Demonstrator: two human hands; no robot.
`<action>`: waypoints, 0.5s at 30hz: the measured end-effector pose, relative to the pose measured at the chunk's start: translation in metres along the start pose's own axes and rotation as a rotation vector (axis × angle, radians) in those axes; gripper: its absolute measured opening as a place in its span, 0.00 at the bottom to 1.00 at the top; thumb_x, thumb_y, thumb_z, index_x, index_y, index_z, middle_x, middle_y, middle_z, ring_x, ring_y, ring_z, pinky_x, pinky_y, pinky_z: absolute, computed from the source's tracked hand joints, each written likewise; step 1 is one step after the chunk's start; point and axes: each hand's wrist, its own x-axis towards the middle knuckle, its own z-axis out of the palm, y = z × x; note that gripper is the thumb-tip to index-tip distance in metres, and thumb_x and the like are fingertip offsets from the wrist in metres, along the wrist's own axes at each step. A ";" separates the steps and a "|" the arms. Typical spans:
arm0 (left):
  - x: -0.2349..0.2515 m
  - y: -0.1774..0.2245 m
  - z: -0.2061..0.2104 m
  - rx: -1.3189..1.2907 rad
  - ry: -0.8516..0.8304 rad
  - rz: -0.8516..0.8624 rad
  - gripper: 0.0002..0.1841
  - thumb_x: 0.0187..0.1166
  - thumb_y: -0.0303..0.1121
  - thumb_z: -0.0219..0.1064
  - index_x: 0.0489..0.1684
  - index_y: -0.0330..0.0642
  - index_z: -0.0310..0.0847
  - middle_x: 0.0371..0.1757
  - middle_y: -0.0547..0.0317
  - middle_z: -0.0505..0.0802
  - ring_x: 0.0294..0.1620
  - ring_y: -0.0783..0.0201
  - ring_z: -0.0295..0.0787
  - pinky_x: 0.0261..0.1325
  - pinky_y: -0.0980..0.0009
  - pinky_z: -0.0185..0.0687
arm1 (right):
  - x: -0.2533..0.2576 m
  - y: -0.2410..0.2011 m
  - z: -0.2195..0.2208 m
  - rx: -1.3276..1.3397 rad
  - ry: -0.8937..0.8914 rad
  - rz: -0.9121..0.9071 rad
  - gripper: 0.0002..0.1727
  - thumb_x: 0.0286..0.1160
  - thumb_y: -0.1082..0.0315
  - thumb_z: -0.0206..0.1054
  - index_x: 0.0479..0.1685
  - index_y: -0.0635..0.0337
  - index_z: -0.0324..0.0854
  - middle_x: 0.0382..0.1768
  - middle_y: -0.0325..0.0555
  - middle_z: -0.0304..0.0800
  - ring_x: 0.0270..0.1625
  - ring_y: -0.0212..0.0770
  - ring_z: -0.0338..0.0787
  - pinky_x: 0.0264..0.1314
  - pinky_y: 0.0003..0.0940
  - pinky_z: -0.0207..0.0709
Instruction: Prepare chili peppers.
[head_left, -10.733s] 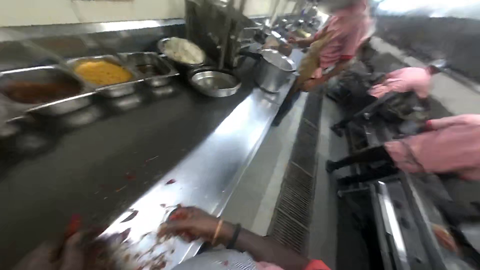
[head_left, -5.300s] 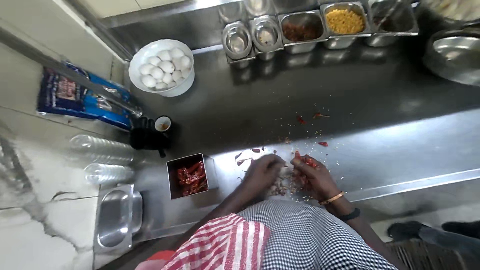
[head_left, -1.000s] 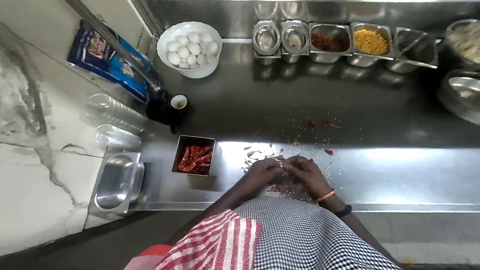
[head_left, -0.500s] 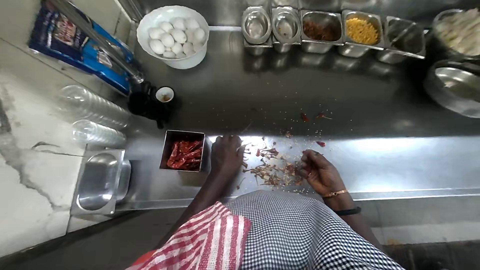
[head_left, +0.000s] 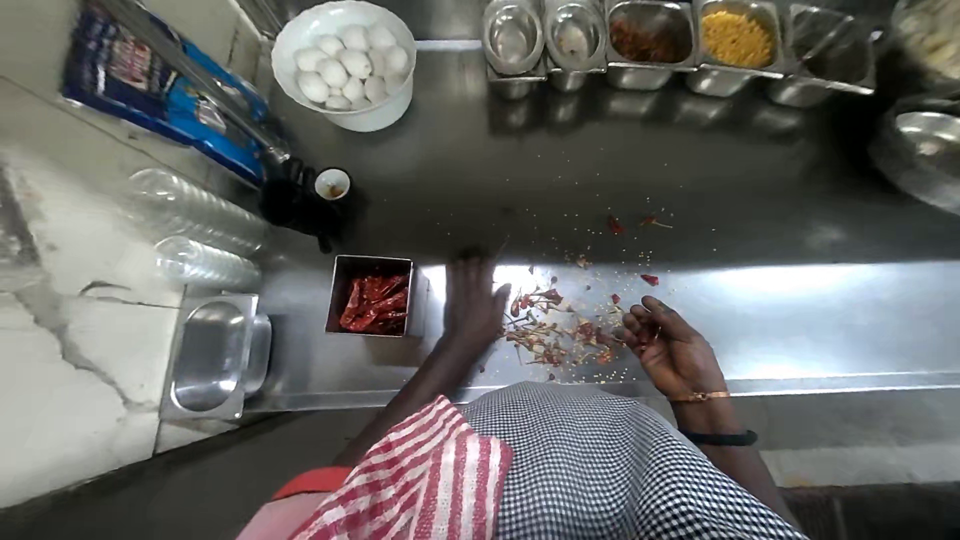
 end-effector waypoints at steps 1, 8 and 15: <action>-0.003 0.009 0.006 -0.012 -0.045 0.055 0.34 0.90 0.54 0.49 0.90 0.43 0.61 0.88 0.39 0.68 0.92 0.37 0.53 0.94 0.40 0.36 | -0.001 0.001 0.004 -0.013 0.001 0.012 0.10 0.89 0.61 0.56 0.56 0.53 0.80 0.43 0.42 0.91 0.44 0.40 0.92 0.52 0.40 0.88; -0.033 0.041 -0.001 -0.402 -0.086 0.313 0.27 0.91 0.46 0.54 0.85 0.45 0.70 0.90 0.57 0.70 0.95 0.55 0.51 0.96 0.56 0.45 | -0.010 -0.006 0.077 -0.291 -0.264 0.111 0.17 0.89 0.71 0.49 0.70 0.55 0.75 0.54 0.46 0.89 0.49 0.41 0.93 0.53 0.39 0.89; -0.091 0.013 -0.037 -0.455 0.098 0.187 0.15 0.84 0.37 0.64 0.62 0.44 0.89 0.61 0.55 0.93 0.65 0.60 0.88 0.73 0.58 0.80 | -0.038 0.001 0.215 -0.739 -1.010 -0.318 0.12 0.85 0.75 0.57 0.61 0.64 0.78 0.53 0.50 0.88 0.49 0.44 0.94 0.51 0.42 0.93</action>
